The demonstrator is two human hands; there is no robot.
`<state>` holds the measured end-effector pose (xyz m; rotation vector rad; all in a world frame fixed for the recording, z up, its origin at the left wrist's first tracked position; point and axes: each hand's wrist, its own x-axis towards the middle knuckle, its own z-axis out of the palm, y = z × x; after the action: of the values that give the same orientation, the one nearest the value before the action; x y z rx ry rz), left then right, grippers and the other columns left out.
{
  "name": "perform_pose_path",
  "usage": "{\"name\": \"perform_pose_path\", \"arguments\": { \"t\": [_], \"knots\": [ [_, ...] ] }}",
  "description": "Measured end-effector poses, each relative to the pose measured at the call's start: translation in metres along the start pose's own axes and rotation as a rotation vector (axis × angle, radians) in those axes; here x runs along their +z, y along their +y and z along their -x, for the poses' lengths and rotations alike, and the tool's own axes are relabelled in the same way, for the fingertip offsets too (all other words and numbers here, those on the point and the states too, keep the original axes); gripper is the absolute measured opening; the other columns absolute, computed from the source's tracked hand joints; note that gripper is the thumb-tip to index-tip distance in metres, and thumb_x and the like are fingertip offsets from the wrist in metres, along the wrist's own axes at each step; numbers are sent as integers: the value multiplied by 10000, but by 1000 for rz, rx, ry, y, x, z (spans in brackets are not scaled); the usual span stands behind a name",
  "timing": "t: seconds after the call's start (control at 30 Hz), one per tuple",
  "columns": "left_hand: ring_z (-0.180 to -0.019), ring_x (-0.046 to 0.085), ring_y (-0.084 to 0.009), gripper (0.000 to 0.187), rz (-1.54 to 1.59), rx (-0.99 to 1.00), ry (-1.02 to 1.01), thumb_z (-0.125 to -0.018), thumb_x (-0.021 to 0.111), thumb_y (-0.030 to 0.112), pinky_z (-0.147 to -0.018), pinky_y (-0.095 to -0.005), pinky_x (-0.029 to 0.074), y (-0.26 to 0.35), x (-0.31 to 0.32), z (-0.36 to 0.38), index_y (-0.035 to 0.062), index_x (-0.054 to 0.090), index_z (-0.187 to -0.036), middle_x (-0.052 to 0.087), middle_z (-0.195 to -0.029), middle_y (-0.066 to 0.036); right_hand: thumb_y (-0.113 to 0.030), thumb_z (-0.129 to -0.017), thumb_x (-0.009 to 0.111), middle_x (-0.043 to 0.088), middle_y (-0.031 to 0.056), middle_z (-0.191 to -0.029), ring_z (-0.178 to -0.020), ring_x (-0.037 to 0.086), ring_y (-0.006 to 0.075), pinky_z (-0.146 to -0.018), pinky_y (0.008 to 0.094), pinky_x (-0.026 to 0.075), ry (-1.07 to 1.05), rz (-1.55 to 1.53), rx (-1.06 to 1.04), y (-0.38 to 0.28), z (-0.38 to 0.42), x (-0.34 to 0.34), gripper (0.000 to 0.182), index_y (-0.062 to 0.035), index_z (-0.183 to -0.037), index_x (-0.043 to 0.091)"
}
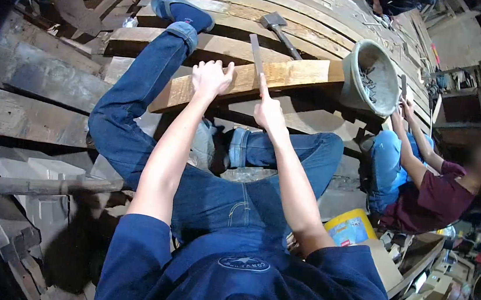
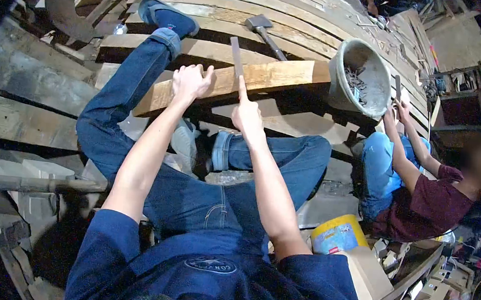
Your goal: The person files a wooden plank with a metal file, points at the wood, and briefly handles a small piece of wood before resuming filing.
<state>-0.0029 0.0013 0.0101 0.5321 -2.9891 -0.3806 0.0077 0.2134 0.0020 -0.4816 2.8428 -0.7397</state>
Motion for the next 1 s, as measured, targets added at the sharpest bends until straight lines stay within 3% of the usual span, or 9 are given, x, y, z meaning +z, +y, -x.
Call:
{"name": "perform_pose_path", "arguments": {
  "t": [0.13,0.27,0.3,0.47,0.57,0.67,0.83,1.0],
  "knots": [
    [-1062,670,-353,619,-11,24,91,-1007,417,577,-974,-512,474,-2,9,0,63,761,-1032,751,-1068,-163,-38,-874,528,678,340,-800,-759,692,522,-733,603,570,54,-120,-63,7,45,-4,962,-389,-1656,91],
    [-1067,664,-355,608,7,6,52,-1009,416,563,-984,-521,468,0,6,-1,60,757,-1037,744,-1088,-164,-12,-849,524,670,343,-760,-723,678,531,-717,607,566,-14,-52,26,17,117,-1,987,-344,-1664,76],
    [-1068,664,-355,608,0,6,63,-1009,416,563,-980,-520,469,-1,9,0,60,757,-1036,744,-1086,-164,-16,-850,530,672,344,-769,-731,687,519,-708,601,571,-70,-73,74,4,117,-14,985,-325,-1666,73],
    [-1068,665,-356,613,-19,7,76,-1008,418,566,-962,-520,470,0,5,1,58,758,-1052,744,-1091,-167,-33,-879,539,671,314,-754,-698,681,488,-689,578,574,40,-84,-34,5,37,12,937,-269,-1669,92],
    [-1070,668,-363,599,6,0,71,-1014,422,559,-982,-527,470,1,1,2,60,753,-1017,751,-1064,-164,-49,-881,547,679,338,-820,-761,691,506,-727,591,570,27,-37,-28,-6,6,-3,944,-326,-1663,97],
    [-1077,668,-360,603,-5,22,107,-1019,416,562,-990,-532,471,0,8,4,59,749,-1003,751,-1056,-159,-46,-873,547,671,363,-825,-798,694,523,-763,603,567,28,-70,-10,5,23,2,957,-355,-1660,98],
    [-1080,656,-359,603,13,15,83,-1015,425,562,-980,-521,463,2,6,4,54,750,-1025,744,-1083,-169,-48,-863,554,658,351,-757,-727,683,530,-704,625,563,-15,-75,63,4,118,-3,979,-347,-1661,73],
    [-1039,666,-362,599,35,27,84,-1015,433,555,-966,-513,461,-1,6,2,52,759,-1013,749,-1038,-167,-31,-862,556,664,353,-799,-753,688,515,-722,608,564,-28,-95,36,-1,61,-5,979,-360,-1661,97]
  ]
}}
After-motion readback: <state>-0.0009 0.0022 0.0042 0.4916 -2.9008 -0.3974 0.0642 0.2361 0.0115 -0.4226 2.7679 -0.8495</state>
